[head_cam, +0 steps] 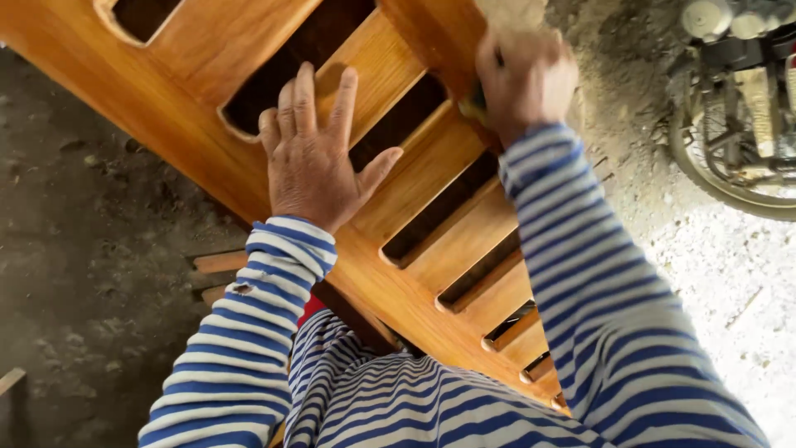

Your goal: The person sands a wooden chair backrest with a sanding block. They hold the block in their right hand and rub it along the edges and surfaces of the wood, while their left hand stabilizes the piece. The person moves the block back and forth across the slats and frame of the chair back.

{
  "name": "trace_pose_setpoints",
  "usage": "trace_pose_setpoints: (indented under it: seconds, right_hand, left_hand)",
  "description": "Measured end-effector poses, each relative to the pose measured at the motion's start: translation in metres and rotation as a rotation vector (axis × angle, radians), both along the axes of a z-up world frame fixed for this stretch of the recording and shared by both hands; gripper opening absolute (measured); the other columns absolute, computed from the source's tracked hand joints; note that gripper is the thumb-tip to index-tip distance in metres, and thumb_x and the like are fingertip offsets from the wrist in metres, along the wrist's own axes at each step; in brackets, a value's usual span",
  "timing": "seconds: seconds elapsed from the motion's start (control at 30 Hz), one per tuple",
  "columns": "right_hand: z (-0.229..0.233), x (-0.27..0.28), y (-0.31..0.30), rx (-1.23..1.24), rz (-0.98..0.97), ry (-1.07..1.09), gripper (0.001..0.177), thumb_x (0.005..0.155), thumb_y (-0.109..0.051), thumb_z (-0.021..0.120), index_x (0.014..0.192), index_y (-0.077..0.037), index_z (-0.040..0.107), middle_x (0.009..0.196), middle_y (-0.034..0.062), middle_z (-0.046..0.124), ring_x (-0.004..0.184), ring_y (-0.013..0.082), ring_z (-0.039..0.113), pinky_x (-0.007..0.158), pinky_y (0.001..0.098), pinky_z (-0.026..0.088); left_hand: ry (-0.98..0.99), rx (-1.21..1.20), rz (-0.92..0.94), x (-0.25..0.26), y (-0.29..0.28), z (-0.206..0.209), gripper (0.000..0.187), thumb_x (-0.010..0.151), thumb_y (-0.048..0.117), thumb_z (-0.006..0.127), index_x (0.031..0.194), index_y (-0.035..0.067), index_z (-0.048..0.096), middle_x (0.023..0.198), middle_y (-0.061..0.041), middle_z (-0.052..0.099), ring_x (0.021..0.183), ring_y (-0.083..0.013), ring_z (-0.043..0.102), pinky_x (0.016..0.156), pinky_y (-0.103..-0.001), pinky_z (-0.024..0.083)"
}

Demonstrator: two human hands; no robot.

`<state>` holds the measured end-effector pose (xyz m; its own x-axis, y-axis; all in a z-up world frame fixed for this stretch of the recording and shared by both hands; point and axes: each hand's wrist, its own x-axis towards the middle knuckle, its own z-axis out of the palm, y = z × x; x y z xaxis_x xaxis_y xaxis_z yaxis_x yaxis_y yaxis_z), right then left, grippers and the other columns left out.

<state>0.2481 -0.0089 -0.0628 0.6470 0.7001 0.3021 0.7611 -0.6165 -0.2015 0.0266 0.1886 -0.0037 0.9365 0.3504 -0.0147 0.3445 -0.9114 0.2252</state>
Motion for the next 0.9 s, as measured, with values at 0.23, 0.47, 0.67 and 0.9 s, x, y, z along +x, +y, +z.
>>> trace_pose_setpoints:
  seconds: [0.23,0.47,0.67,0.9]
  right_hand:
    - [0.008,-0.014,0.010,0.065,0.027,-0.074,0.050,0.109,-0.015,0.066,0.068,-0.012,0.038,0.060,0.0071,0.040,0.053,0.0219,0.040,0.050,0.0450,0.032]
    - [0.008,-0.070,-0.148,-0.115,-0.116,-0.174,0.053,0.111,-0.026,0.071,0.062,-0.014,0.054,0.061,0.0049,0.052,0.058,0.0243,0.056,0.054,0.0403,0.044]
    - [0.006,-0.090,-0.165,-0.042,-0.242,0.013,0.056,0.109,-0.004,0.067,0.060,-0.013,0.043,0.050,-0.0026,0.035,0.044,0.0128,0.038,0.055,0.0326,0.045]
    - [0.007,0.004,0.045,-0.015,-0.003,-0.013,0.055,0.112,-0.008,0.069,0.066,-0.015,0.039,0.057,0.0008,0.036,0.048,0.0143,0.033,0.043,0.0341,0.029]
  left_hand:
    - [-0.072,-0.017,0.004,-0.003,-0.004,-0.007,0.075,0.107,0.072,0.046,0.158,0.017,0.041,0.154,-0.026,0.037,0.137,-0.0424,0.047,0.107,-0.059,0.039]
    - [-0.083,-0.092,-0.021,-0.003,-0.007,-0.002,0.069,0.109,0.061,0.049,0.159,0.015,0.039,0.155,-0.029,0.035,0.138,-0.0463,0.042,0.104,-0.065,0.037]
    - [0.029,-0.089,-0.022,0.000,-0.002,0.002,0.086,0.102,0.078,0.037,0.161,0.015,0.034,0.157,-0.030,0.031,0.139,-0.0490,0.040,0.106,-0.066,0.036]
    - [-0.063,-0.044,-0.004,-0.003,0.005,-0.011,0.095,0.092,0.090,0.036,0.158,0.021,0.040,0.156,-0.028,0.035,0.134,-0.0424,0.047,0.104,-0.058,0.041]
